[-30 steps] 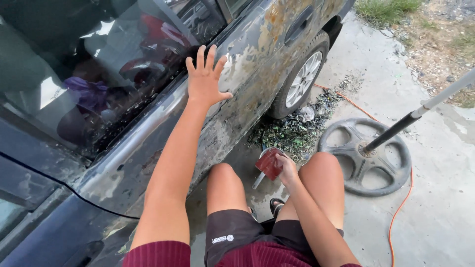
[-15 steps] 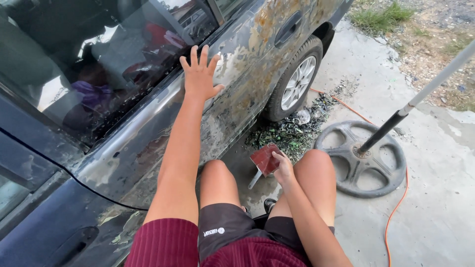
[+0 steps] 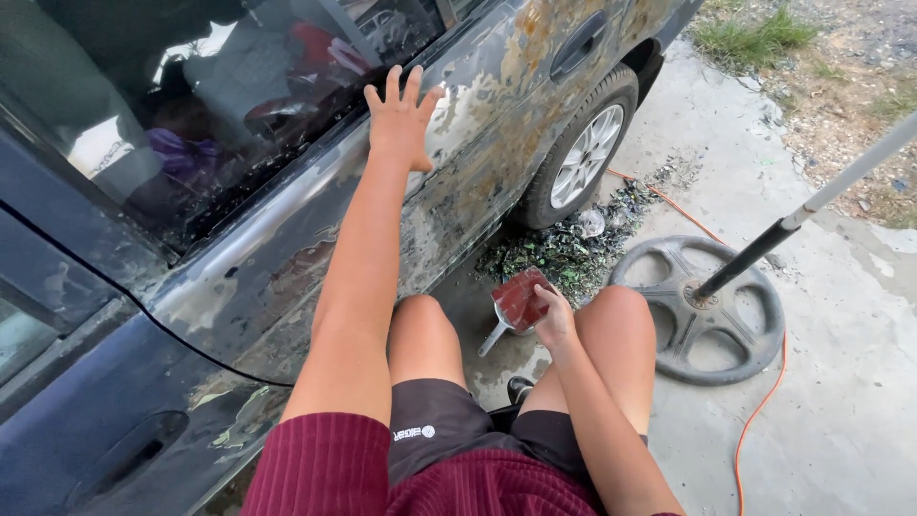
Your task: The person sits on the ground beside a dark-colored car and uses a sanding block to sand the side panel near the rear wheel. They repeatedly dip the sanding block into a small metal cup of water and continue sanding the surface.
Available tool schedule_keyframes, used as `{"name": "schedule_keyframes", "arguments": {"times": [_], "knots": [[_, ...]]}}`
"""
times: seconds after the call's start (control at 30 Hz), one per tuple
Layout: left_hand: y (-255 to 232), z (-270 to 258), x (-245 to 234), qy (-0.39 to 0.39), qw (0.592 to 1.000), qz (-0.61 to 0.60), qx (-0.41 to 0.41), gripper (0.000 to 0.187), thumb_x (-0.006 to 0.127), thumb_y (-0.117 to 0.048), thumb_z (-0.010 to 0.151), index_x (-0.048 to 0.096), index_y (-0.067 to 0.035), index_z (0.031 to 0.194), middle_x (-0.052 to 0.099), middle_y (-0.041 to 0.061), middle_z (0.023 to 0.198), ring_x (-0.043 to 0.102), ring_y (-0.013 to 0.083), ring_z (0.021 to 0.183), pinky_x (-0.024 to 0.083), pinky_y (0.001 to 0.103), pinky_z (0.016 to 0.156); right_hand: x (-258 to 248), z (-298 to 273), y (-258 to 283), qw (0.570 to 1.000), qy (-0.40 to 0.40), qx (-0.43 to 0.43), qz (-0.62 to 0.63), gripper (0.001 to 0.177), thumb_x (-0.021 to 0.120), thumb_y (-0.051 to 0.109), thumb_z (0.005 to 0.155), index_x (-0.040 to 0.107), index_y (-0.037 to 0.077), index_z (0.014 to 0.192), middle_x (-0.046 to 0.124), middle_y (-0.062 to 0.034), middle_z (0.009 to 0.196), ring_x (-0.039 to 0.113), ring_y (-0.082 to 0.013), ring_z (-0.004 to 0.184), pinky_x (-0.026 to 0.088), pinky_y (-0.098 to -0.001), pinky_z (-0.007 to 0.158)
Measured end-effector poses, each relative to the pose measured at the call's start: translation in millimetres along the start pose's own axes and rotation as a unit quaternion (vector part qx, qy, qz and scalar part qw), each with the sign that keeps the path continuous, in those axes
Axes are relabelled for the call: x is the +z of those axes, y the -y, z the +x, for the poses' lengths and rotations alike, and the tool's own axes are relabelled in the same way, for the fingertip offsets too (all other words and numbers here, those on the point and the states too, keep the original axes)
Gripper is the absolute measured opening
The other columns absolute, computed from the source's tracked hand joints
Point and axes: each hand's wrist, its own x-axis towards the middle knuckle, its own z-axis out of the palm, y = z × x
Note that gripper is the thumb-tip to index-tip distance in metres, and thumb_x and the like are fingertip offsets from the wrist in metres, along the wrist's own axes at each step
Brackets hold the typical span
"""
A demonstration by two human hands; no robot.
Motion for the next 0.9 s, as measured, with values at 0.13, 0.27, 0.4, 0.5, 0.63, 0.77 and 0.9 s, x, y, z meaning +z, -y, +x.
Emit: {"name": "schedule_keyframes", "arguments": {"times": [0.13,0.27,0.4,0.5,0.63,0.77,0.9], "knots": [[1,3,8,-0.042,0.999,-0.012,0.003,0.125,0.075,-0.073,0.073,0.003,-0.034,0.167,-0.007,0.008,0.173,-0.002,0.0419,0.155,0.026,0.072,0.116,-2,2,-1,1.0,-0.009,-0.003,-0.007,0.015,0.064,0.015,0.097,0.065,0.015,0.111,0.07,-0.0125,0.103,0.065,-0.0314,0.101,0.049,-0.0476,0.093],[0,9,23,-0.109,0.994,-0.026,-0.005,0.118,0.072,-0.075,0.073,0.012,-0.036,0.166,0.0,0.008,0.172,0.004,0.0419,0.154,0.028,0.073,0.114,-8,9,0,1.0,-0.014,-0.013,-0.012,0.015,0.067,0.014,0.094,0.068,0.016,0.109,0.072,-0.0108,0.1,0.066,-0.0286,0.097,0.048,-0.0428,0.089],[-1,12,27,-0.109,0.994,-0.026,-0.005,0.116,0.068,-0.076,0.076,0.01,-0.035,0.167,-0.001,0.008,0.172,0.003,0.0419,0.154,0.027,0.073,0.115,-8,5,-2,1.0,-0.008,-0.02,-0.006,0.013,0.064,0.013,0.097,0.066,0.015,0.109,0.07,-0.0113,0.104,0.063,-0.028,0.1,0.047,-0.0418,0.091],[-3,14,32,-0.125,0.992,-0.025,-0.004,0.117,0.068,-0.076,0.075,0.012,-0.033,0.167,0.0,0.009,0.172,0.004,0.0409,0.154,0.028,0.073,0.114,-12,5,-4,1.0,-0.007,-0.024,-0.018,0.021,0.064,0.013,0.096,0.069,0.014,0.116,0.069,-0.01,0.102,0.061,-0.0273,0.099,0.045,-0.0414,0.09],[-2,15,30,-0.13,0.991,-0.023,-0.007,0.117,0.069,-0.077,0.075,0.011,-0.033,0.167,0.001,0.009,0.172,0.004,0.0403,0.154,0.028,0.072,0.113,-11,5,-4,0.999,0.004,-0.035,-0.019,0.015,0.065,0.014,0.095,0.069,0.013,0.11,0.07,-0.0089,0.102,0.062,-0.0256,0.098,0.046,-0.0382,0.088],[-1,13,29,-0.128,0.992,-0.023,-0.006,0.116,0.068,-0.078,0.074,0.012,-0.034,0.166,0.001,0.009,0.172,0.004,0.0402,0.155,0.028,0.071,0.113,-6,-1,-1,0.999,0.008,-0.026,-0.033,0.011,0.063,0.015,0.098,0.066,0.012,0.109,0.069,-0.0131,0.101,0.063,-0.03,0.098,0.047,-0.0452,0.092],[-3,15,28,-0.119,0.992,-0.031,-0.01,0.116,0.07,-0.077,0.074,0.012,-0.034,0.166,0.001,0.009,0.172,0.004,0.0412,0.155,0.027,0.072,0.114,-5,-1,-1,0.999,0.002,-0.028,-0.04,0.021,0.062,0.011,0.097,0.068,0.008,0.117,0.069,-0.0136,0.102,0.061,-0.0283,0.099,0.044,-0.0441,0.094]]}}
